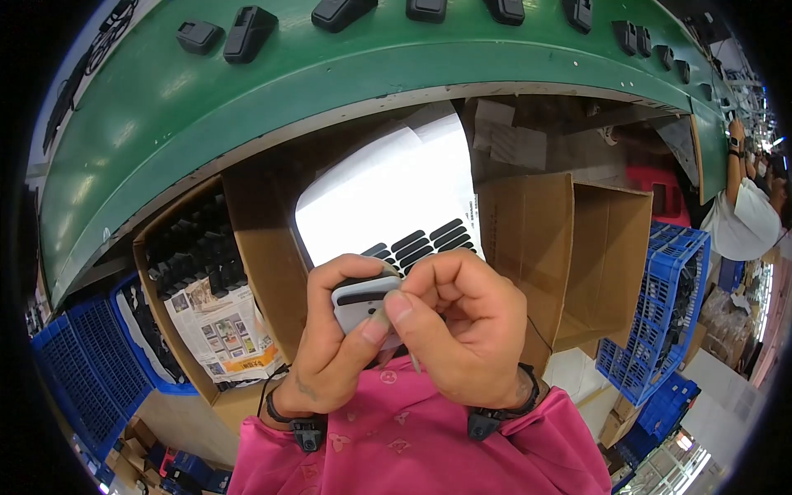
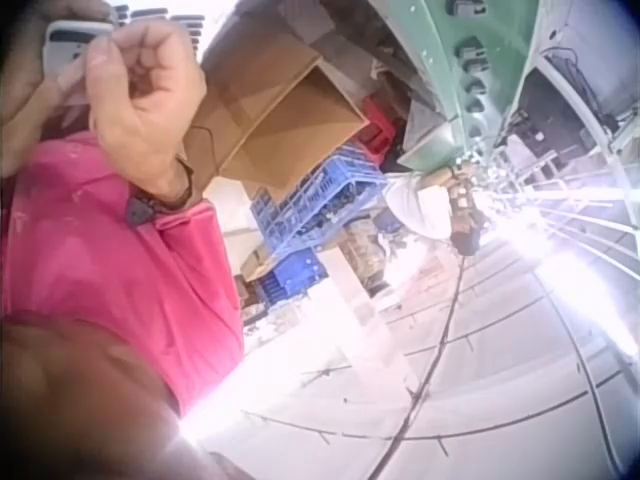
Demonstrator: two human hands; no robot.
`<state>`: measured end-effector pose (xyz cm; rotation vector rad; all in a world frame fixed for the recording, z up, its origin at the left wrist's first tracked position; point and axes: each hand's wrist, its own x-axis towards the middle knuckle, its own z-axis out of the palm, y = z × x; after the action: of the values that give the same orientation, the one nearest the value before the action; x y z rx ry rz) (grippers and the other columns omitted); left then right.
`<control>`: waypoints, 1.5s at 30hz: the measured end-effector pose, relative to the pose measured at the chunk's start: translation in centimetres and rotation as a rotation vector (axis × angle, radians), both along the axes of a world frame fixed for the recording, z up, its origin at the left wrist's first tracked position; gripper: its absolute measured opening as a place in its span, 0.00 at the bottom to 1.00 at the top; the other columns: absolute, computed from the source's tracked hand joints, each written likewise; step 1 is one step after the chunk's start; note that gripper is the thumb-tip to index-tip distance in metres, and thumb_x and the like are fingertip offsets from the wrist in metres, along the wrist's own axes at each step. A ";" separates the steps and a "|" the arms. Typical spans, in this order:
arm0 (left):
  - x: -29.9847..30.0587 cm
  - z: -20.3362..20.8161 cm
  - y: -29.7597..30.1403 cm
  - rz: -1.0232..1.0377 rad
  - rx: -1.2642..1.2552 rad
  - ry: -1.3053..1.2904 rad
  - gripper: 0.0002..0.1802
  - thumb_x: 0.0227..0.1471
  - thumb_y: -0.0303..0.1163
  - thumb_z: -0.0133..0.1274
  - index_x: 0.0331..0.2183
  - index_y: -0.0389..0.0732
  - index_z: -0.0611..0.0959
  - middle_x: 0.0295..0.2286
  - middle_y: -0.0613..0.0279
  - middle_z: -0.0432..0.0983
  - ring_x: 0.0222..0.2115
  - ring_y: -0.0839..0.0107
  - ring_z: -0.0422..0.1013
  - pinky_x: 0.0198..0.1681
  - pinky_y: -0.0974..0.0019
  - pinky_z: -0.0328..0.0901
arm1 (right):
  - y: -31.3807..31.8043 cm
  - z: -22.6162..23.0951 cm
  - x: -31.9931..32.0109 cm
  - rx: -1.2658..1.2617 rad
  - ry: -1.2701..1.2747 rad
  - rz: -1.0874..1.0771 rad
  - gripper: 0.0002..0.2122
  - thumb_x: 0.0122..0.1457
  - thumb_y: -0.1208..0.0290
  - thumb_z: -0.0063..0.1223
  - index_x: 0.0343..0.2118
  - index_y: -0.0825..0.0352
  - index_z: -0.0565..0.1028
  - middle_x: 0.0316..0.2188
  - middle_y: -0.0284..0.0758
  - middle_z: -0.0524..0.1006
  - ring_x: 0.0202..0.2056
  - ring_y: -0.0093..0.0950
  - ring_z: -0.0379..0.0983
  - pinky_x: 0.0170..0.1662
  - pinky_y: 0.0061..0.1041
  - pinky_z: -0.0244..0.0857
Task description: The person picks up a mouse from a box, peels a sticker from a sheet, and applies it to the bottom of the mouse. After pressing the sticker into place, they set the mouse onto a conveyor belt and reach for another.
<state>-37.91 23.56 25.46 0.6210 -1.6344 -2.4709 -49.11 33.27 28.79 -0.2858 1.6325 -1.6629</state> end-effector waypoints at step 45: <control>-0.3 -2.1 0.5 0.225 0.180 0.165 0.30 0.53 0.30 0.49 0.53 0.39 0.53 0.50 0.49 0.61 0.32 0.75 0.65 0.34 0.74 0.63 | 1.9 -4.2 -1.1 0.076 0.287 0.312 0.09 0.49 0.72 0.58 0.28 0.73 0.72 0.25 0.32 0.70 0.26 0.19 0.63 0.29 0.19 0.58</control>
<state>-38.22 24.06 23.35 0.5686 -1.2220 -2.4456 -50.22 35.19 24.61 -0.7300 1.7486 -1.3668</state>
